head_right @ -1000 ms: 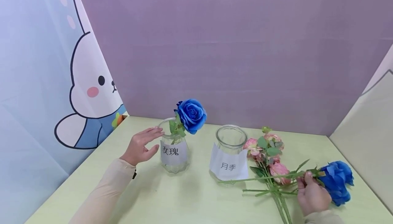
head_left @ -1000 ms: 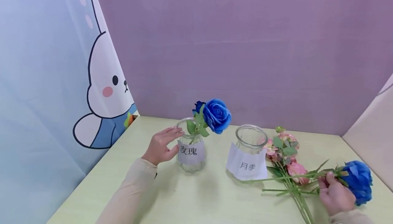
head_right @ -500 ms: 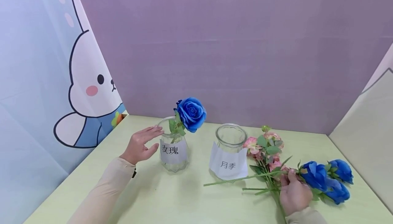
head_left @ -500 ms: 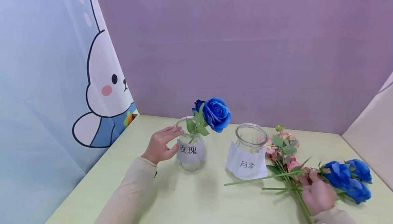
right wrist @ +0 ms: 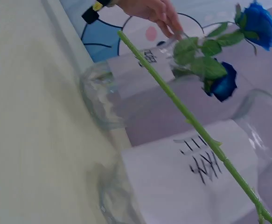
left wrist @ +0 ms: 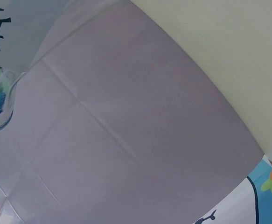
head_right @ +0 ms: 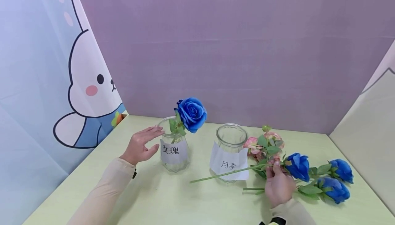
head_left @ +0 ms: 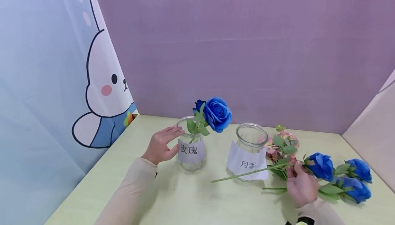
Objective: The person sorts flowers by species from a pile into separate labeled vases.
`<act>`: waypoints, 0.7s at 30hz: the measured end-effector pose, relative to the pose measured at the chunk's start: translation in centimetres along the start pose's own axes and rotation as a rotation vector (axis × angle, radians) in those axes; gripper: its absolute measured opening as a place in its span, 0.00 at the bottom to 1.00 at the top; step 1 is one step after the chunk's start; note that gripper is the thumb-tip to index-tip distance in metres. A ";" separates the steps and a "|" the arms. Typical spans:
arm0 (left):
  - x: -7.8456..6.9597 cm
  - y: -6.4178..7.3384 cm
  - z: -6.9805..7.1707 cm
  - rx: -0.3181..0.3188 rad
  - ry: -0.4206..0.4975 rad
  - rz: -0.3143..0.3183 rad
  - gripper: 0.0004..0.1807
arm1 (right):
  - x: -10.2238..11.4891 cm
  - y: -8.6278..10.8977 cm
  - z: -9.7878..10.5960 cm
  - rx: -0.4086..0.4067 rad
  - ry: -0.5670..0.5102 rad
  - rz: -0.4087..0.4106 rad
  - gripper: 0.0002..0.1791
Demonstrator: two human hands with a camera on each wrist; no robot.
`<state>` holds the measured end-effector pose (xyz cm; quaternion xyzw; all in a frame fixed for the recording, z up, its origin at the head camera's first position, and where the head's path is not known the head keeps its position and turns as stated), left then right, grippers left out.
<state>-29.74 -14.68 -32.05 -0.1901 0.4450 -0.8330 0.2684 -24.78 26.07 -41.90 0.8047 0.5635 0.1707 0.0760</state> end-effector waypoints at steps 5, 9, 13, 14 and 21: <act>-0.1 0.0 0.0 0.003 -0.004 0.000 0.19 | -1.8 0.7 -0.2 0.078 0.034 -0.007 0.07; -0.1 0.1 -0.1 0.005 -0.009 -0.008 0.19 | -3.2 1.3 -0.3 0.094 0.058 -0.025 0.06; 0.1 0.3 -0.2 -0.001 -0.008 -0.012 0.18 | -4.6 2.0 -0.6 0.133 0.105 -0.074 0.07; 0.1 0.3 -0.2 -0.005 -0.007 -0.013 0.18 | -4.9 2.2 -0.8 0.140 0.123 -0.075 0.07; 0.1 0.1 -0.2 -0.023 -0.011 -0.018 0.31 | -6.4 3.0 -2.7 0.194 0.132 -0.102 0.05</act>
Point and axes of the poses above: each hand's wrist, its own y-axis away from the middle knuckle, its own z-axis out of the back of the hand, x = y × z, the point moved 5 cm from there along -y, towards the middle knuckle, and after that the axes turned 8 degrees about -y, right-handed, at the moved point
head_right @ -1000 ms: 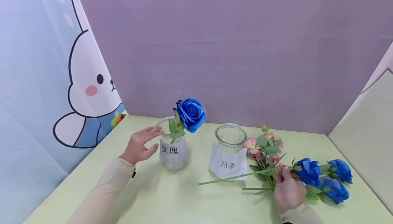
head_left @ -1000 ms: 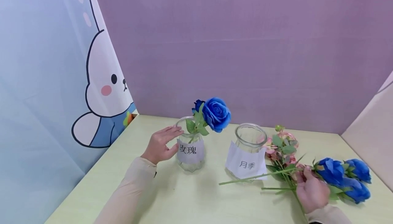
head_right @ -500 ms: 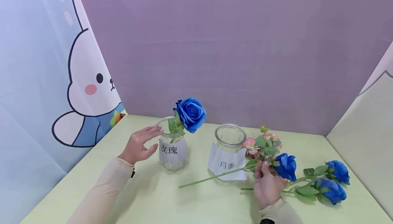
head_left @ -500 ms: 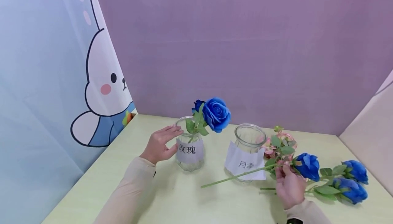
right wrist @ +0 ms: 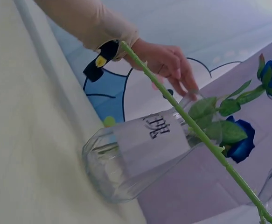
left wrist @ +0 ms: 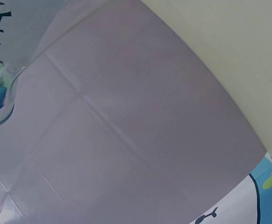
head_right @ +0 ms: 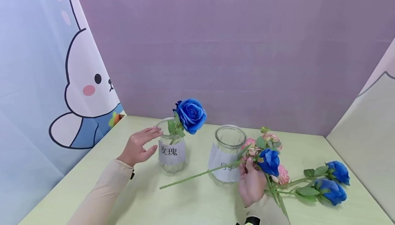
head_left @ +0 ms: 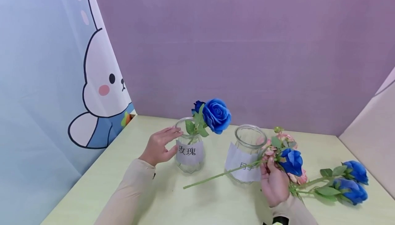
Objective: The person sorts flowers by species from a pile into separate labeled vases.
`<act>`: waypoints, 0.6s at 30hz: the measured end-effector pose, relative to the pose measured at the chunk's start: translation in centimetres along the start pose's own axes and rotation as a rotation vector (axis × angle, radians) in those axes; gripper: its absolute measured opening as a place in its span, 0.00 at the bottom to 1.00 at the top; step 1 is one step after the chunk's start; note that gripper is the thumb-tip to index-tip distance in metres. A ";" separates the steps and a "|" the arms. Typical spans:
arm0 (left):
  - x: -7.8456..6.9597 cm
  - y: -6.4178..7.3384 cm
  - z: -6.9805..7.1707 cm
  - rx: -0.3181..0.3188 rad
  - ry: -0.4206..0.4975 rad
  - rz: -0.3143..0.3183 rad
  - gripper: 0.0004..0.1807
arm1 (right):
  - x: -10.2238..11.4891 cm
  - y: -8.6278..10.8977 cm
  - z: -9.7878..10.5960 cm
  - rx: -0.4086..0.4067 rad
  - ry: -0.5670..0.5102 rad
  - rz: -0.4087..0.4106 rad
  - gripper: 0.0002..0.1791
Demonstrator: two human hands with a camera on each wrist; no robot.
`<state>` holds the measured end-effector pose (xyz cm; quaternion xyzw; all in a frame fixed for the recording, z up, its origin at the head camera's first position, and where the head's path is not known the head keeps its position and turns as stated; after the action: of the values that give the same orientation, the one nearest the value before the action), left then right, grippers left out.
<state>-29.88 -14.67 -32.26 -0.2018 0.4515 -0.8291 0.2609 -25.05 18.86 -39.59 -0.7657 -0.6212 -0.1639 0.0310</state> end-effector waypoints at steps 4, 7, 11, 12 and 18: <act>-0.1 -0.1 0.1 -0.002 -0.003 -0.002 0.33 | -0.1 0.2 -0.8 -0.028 -0.025 -0.033 0.05; -0.1 -0.1 0.1 -0.003 0.000 -0.004 0.32 | 0.1 0.3 -1.3 -0.070 -0.032 -0.046 0.05; -0.1 0.0 0.0 -0.001 0.010 0.002 0.30 | 0.6 0.3 -2.1 -0.090 -0.122 -0.051 0.05; 0.0 0.1 -0.1 0.000 0.012 0.005 0.30 | 0.8 0.3 -2.3 -0.088 -0.147 -0.050 0.04; 0.1 0.5 -0.3 0.001 0.015 0.012 0.26 | 1.9 0.1 -3.4 -0.059 -0.236 -0.025 0.03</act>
<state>-29.99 -14.74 -32.87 -0.1929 0.4540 -0.8293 0.2626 -25.37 19.77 -35.77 -0.7723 -0.6251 -0.0912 -0.0670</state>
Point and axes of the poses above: each hand's wrist, its own y-axis away from the middle knuckle, its own z-axis out of the back of the hand, x = y × z, the point moved 5 cm from there along -y, towards the middle knuckle, and after that the axes turned 8 degrees about -y, right-handed, at the moved point
